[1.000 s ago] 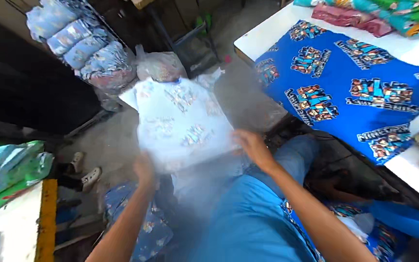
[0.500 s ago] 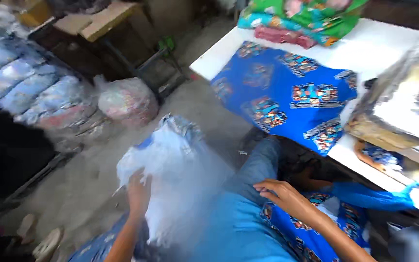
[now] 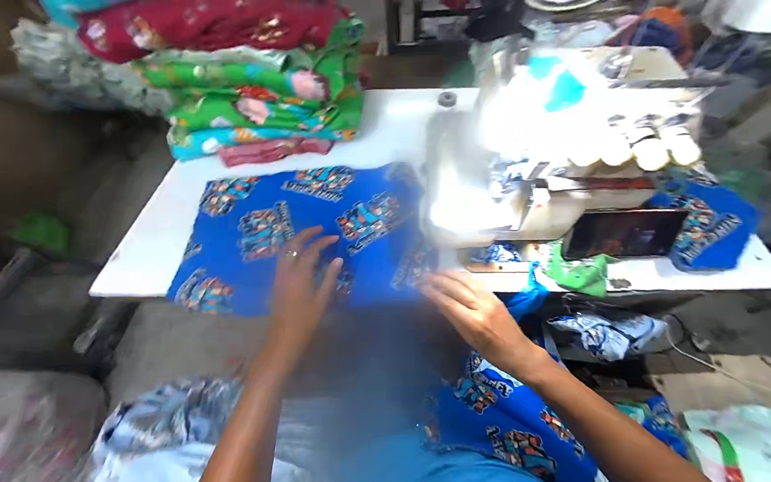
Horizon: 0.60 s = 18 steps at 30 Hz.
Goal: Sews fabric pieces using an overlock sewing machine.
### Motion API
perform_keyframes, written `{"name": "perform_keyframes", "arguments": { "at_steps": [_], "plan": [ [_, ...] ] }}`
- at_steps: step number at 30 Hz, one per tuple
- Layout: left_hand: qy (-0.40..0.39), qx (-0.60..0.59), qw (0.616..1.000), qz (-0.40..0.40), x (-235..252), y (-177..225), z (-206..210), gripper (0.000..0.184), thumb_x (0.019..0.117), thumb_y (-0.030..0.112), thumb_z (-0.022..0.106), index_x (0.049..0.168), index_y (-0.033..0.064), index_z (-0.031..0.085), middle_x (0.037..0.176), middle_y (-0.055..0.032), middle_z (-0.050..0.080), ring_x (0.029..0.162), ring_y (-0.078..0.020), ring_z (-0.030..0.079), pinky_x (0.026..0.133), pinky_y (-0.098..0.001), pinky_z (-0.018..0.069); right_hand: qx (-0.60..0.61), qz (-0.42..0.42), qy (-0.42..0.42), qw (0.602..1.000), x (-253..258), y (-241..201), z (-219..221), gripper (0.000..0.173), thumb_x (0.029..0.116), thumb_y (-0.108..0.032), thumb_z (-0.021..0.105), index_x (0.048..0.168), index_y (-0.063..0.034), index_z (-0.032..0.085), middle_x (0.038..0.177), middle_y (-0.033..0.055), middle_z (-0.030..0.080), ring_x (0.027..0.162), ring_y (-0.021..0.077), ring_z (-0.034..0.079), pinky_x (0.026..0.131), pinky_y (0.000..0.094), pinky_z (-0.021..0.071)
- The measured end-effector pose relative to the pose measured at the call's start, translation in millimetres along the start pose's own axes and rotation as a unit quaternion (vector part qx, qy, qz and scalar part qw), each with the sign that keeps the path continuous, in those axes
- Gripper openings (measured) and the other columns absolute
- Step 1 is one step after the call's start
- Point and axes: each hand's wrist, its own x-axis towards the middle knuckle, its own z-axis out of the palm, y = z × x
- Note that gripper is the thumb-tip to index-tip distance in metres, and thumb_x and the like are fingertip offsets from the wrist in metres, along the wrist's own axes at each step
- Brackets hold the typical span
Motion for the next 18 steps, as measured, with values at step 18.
{"name": "perform_keyframes", "arguments": {
  "at_steps": [18],
  "plan": [
    [-0.005, -0.006, 0.997, 0.082, 18, -47, 30, 0.049, 0.1087, 0.035, 0.041, 0.119, -0.0009, 0.072, 0.131, -0.022, 0.066, 0.128, -0.0397, 0.058, 0.109, -0.0564, 0.0421, 0.051, 0.036, 0.07, 0.996, 36, 19, 27, 0.008, 0.0954, -0.008, 0.067, 0.094, -0.0043, 0.074, 0.095, 0.0098, 0.073, 0.093, 0.026, 0.07, 0.082, 0.0398, 0.0571]
  ]
}}
